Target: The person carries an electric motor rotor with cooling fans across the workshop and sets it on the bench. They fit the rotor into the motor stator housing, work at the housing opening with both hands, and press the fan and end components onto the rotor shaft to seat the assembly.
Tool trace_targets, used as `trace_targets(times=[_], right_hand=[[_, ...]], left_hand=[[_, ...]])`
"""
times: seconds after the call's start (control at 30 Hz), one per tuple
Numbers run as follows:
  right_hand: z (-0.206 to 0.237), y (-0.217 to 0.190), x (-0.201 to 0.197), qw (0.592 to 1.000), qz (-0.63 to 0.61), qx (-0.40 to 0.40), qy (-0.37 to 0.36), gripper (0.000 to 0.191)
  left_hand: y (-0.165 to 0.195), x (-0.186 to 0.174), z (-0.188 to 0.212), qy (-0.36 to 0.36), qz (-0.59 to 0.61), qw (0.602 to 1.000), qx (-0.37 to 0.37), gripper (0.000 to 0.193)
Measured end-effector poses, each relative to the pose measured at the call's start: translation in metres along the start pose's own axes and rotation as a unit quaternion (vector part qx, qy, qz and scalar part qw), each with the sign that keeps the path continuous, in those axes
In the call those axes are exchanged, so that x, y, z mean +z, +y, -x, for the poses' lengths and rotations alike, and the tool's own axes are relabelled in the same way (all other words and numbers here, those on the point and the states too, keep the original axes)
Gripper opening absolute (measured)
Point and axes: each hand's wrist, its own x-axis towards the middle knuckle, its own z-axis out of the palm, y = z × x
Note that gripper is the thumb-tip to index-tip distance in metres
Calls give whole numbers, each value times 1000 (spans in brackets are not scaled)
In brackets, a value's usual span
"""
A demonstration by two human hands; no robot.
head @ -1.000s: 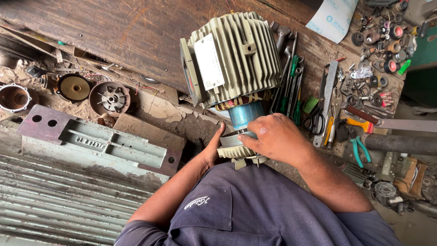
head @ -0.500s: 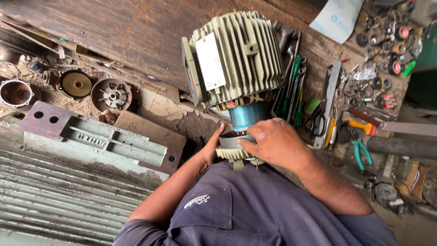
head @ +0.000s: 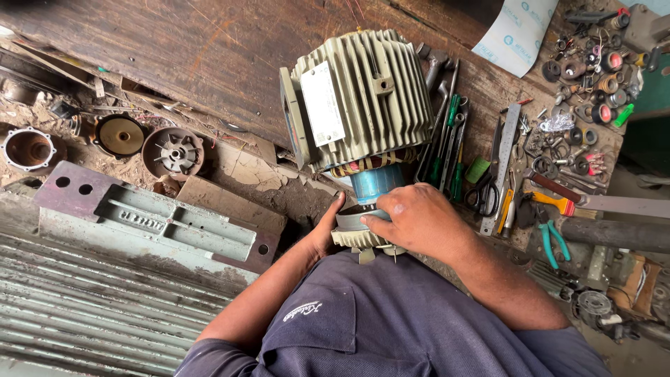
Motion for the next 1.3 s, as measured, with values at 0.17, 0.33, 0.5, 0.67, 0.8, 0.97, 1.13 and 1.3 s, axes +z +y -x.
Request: trace_targets(times=[0.17, 0.33, 0.5, 0.67, 0.8, 0.97, 1.13, 1.3], right_hand=[[0, 1, -4, 999, -4, -13, 34, 45], [-2, 2, -8, 1000, -11, 6, 13, 47], [-2, 1, -7, 999, -32, 19, 14, 47], [-2, 2, -12, 997, -67, 31, 4, 47], [-5, 1, -16, 989, -103, 79, -68, 44], [-5, 0, -17, 995, -96, 11, -38, 41], [-6, 2, -15, 996, -83, -2, -32, 43], [-6, 0, -12, 997, -78, -20, -12, 42]], left_hand=[[-1, 2, 1, 0, -2, 1000, 9, 93], [0, 4, 3, -7, -5, 1000, 7, 99], [1, -3, 7, -5, -24, 1000, -6, 106], [6, -6, 10, -4, -60, 998, -17, 111], [42, 13, 43, 65, -352, 932, 52, 114], [122, 48, 131, 425, -648, 613, 156, 88], [159, 102, 117, 277, -706, 520, 394, 126], [175, 121, 111, 281, -743, 528, 300, 131]])
